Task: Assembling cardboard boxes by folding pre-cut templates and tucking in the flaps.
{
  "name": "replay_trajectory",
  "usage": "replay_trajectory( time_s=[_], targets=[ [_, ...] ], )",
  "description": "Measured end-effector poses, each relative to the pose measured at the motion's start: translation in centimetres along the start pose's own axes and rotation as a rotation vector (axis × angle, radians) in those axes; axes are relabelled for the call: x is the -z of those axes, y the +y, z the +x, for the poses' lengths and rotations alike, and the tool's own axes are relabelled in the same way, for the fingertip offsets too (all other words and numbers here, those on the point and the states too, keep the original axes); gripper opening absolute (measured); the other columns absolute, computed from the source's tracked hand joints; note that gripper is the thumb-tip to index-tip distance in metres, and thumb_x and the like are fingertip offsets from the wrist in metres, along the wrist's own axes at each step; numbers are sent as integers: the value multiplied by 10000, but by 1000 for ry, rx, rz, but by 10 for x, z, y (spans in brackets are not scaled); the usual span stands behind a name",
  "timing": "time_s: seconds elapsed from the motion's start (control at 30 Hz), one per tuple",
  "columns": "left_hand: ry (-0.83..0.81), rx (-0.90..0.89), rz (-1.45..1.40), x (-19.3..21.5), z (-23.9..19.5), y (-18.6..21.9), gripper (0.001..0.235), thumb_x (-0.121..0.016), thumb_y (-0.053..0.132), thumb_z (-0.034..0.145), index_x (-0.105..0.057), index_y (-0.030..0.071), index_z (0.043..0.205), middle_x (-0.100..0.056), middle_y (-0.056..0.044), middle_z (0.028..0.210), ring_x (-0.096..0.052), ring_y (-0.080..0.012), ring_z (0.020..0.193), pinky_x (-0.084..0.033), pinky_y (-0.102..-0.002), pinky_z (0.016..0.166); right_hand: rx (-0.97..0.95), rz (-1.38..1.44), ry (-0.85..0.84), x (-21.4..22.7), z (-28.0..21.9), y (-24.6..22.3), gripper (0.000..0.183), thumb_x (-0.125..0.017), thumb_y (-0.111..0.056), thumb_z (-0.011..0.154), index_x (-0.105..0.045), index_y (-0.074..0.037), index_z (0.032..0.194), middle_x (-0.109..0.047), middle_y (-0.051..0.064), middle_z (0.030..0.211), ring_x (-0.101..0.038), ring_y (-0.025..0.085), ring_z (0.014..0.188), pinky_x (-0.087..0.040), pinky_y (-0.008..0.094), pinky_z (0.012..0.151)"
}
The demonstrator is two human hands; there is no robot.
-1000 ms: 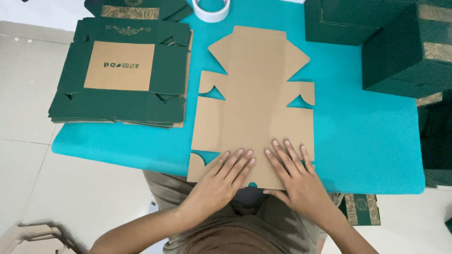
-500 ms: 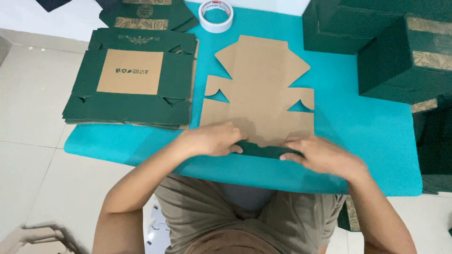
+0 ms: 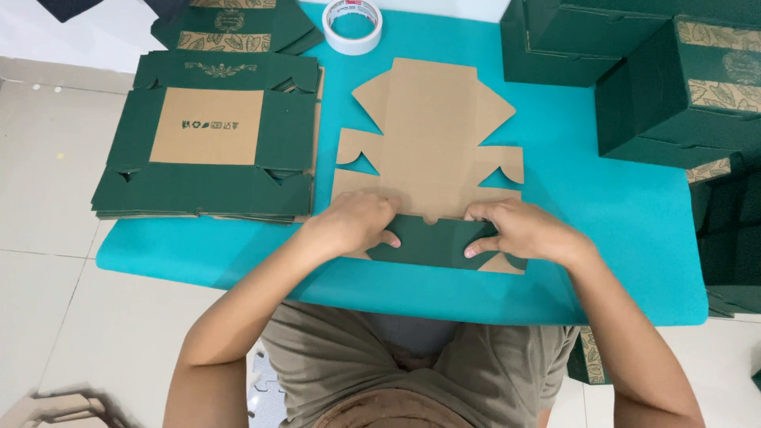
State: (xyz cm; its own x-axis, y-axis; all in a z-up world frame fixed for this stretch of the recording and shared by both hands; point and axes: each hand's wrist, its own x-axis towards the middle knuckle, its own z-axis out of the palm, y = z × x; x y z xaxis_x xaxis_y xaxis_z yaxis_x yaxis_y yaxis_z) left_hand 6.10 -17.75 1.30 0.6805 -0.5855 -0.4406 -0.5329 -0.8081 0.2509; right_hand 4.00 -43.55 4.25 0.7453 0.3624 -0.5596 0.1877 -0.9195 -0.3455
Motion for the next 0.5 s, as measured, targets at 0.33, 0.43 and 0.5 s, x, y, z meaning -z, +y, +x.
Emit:
replay_trajectory(
  time_s=[0.33,0.43,0.5],
  targets=[
    [666,115,109,-46,-37,40,653,-766,335,777,-499,59,1305,-505,-124,1176,-523,-283,1131,-352,-432,1026,31,-199,385,-35,-36,-24,527,-737,-400,835,-503,-155,1238,-518,-3,1157,-581,257,1190,-495,425,973],
    [845,104,144,-71,-50,57,361,-581,220,959,-542,2,1245,-544,-111,984,-603,-264,927,-525,-335,726,41,-146,617,-72,-41,-27,407,-722,-367,861,-567,-129,1153,-483,15,991,-625,243,1009,-520,364,865],
    [987,52,-24,-84,-63,70,570,-615,30,728,-523,-7,1289,-621,-159,1150,-630,-259,1070,-544,-347,857,44,-86,883,-105,-42,-31,302,-602,-105,894,-673,-172,1180,-662,37,1131,-651,198,1058,-549,357,910]
  ],
)
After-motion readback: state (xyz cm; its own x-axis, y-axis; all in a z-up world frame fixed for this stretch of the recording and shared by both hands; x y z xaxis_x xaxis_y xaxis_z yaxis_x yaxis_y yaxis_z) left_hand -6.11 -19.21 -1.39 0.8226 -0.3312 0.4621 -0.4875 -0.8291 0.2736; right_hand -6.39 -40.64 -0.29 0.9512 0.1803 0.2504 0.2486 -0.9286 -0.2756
